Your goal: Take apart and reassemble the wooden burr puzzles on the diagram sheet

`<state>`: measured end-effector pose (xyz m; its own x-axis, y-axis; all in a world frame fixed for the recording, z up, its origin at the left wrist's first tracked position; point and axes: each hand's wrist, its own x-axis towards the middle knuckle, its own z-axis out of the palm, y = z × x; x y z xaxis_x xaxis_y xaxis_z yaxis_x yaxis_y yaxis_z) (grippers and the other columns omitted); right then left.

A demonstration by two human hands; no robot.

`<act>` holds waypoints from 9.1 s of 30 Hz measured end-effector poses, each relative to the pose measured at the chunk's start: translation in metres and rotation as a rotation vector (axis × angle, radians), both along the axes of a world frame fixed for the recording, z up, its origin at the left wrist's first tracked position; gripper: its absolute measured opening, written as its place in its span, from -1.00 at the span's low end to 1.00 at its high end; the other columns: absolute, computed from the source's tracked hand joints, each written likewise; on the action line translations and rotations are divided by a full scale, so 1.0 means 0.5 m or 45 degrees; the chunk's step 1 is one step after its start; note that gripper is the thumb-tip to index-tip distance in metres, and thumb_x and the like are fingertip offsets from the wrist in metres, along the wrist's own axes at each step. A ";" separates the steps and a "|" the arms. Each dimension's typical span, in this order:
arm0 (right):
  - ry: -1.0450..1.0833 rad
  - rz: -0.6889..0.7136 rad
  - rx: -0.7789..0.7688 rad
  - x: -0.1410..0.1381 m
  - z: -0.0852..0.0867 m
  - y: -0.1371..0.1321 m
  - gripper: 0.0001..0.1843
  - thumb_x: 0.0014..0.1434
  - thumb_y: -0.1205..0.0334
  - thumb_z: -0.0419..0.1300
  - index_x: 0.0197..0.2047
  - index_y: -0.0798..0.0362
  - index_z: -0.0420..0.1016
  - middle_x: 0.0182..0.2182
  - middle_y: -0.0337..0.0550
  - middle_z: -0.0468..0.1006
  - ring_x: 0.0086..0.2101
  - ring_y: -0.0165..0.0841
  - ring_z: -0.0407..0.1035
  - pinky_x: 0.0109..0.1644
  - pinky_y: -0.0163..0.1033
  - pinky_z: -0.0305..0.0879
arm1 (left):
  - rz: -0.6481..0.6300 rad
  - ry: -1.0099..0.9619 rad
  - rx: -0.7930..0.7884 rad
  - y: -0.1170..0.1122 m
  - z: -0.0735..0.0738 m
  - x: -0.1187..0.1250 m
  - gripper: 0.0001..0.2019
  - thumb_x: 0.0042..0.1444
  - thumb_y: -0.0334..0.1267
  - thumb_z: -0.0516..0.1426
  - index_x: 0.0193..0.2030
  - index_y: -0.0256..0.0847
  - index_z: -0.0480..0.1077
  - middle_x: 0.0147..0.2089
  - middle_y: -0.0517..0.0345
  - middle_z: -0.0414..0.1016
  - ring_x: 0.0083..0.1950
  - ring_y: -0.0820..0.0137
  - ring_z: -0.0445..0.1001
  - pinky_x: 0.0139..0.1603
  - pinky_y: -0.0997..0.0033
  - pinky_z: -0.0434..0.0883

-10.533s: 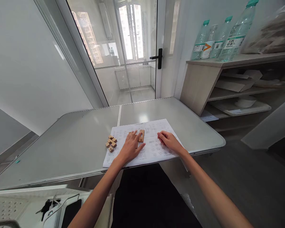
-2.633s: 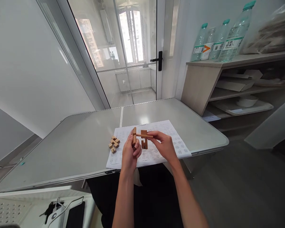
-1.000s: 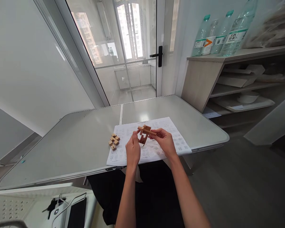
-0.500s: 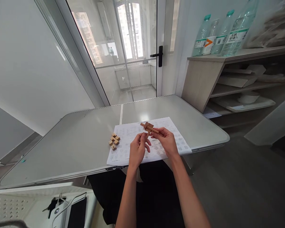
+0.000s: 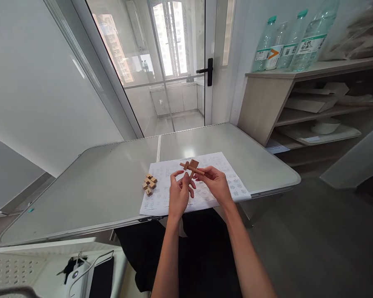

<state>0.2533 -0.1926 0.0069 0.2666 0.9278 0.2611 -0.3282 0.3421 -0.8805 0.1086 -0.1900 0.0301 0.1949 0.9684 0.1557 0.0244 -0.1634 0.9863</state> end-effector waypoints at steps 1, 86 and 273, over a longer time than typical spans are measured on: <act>-0.002 0.001 0.002 0.000 0.000 -0.001 -0.69 0.02 0.02 0.56 -0.23 -0.03 0.67 -0.27 -0.18 0.76 -0.23 -0.20 0.66 -0.07 -0.04 0.62 | 0.002 -0.011 -0.010 -0.002 0.003 0.001 -0.53 0.42 0.14 0.08 0.23 -0.14 0.16 -0.39 0.32 0.47 -0.58 0.52 0.36 -0.50 0.52 0.25; 0.023 0.318 0.165 -0.004 0.039 -0.029 -0.45 0.18 -0.17 0.30 0.17 -0.15 0.48 0.00 -0.14 0.63 -0.26 -0.23 0.49 -0.18 -0.11 0.49 | 0.123 0.274 0.503 -0.044 0.027 0.021 -0.62 0.50 -0.05 0.00 0.35 -0.07 0.26 -0.38 0.25 0.43 -0.36 0.39 0.44 -0.27 0.44 0.36; -0.936 0.097 -0.166 0.056 -0.051 0.012 -0.71 0.31 -0.01 0.25 -0.05 -0.01 0.62 -0.11 -0.12 0.68 -0.17 -0.25 0.57 -0.08 -0.15 0.46 | -0.283 0.993 0.554 0.073 -0.055 -0.164 -0.33 0.03 0.08 0.42 0.26 -0.03 0.42 0.30 -0.05 0.43 0.36 -0.06 0.35 0.36 -0.14 0.39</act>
<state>0.2812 -0.1868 -0.0186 0.0000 0.9723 0.2338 0.3417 0.2198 -0.9138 0.0269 -0.1535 0.0025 0.5723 0.7829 0.2439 0.5803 -0.5968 0.5541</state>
